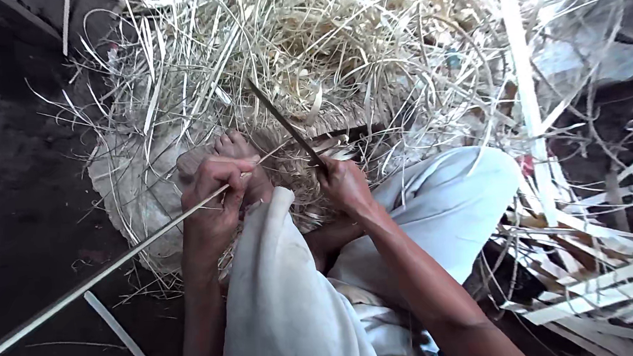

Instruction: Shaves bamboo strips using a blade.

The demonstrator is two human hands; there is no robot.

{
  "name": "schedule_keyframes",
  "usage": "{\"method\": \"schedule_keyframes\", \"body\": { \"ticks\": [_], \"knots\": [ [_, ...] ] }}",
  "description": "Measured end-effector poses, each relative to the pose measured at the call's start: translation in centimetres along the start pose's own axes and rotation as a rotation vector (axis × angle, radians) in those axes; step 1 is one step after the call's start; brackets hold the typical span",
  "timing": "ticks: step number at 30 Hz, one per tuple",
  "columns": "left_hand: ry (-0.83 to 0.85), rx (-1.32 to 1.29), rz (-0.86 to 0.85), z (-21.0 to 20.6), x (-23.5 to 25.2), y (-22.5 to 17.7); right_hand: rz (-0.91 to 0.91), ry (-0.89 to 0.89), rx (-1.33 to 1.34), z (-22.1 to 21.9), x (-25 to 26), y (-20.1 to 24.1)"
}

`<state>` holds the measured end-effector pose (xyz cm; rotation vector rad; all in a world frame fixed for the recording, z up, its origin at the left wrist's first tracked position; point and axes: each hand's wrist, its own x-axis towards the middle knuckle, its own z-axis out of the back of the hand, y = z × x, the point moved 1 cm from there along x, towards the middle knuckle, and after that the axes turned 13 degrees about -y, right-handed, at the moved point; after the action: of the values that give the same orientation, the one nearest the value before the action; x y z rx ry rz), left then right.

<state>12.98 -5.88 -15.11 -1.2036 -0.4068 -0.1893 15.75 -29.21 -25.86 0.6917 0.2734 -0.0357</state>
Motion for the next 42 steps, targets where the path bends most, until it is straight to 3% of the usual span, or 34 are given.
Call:
{"method": "schedule_keyframes", "body": {
  "ticks": [6, 10, 12, 15, 17, 20, 23, 27, 30, 42],
  "knots": [
    [-0.109, 0.019, 0.087, -0.4, 0.0, 0.1, -0.132, 0.092, -0.044, -0.6, 1.1, -1.3],
    [-0.304, 0.034, 0.1, -1.8, 0.2, 0.4, -0.1, 0.029, -0.044, -0.8, 0.2, -0.7],
    [-0.325, 0.036, 0.074, -2.4, 0.2, 0.2, -0.022, -0.072, -0.001, -0.6, -1.0, 0.3],
    [-0.294, 0.089, 0.087, -2.4, 0.1, -0.4, 0.075, -0.173, 0.008, -0.8, -2.0, 1.3],
    [-0.26, 0.119, 0.134, -2.2, 0.1, -1.0, 0.033, -0.115, -0.016, -1.2, -1.5, 0.9],
    [-0.3, 0.073, 0.044, -2.5, 0.3, -0.1, -0.118, 0.054, -0.05, -1.5, 0.2, -1.0],
    [-0.298, 0.065, 0.018, -3.0, 0.2, -0.2, -0.107, 0.043, -0.016, -1.5, -0.3, -1.1],
    [-0.085, 0.054, 0.036, -3.0, 0.3, -1.0, -0.051, -0.041, 0.054, -1.6, -1.2, -1.1],
    [-0.057, 0.066, 0.084, -2.1, 0.5, -0.7, -0.072, -0.001, 0.088, -1.7, -0.6, -1.4],
    [-0.459, 0.077, 0.207, -2.7, -0.2, 1.0, -0.121, -0.004, 0.051, -1.4, -0.9, -0.4]
  ]
}}
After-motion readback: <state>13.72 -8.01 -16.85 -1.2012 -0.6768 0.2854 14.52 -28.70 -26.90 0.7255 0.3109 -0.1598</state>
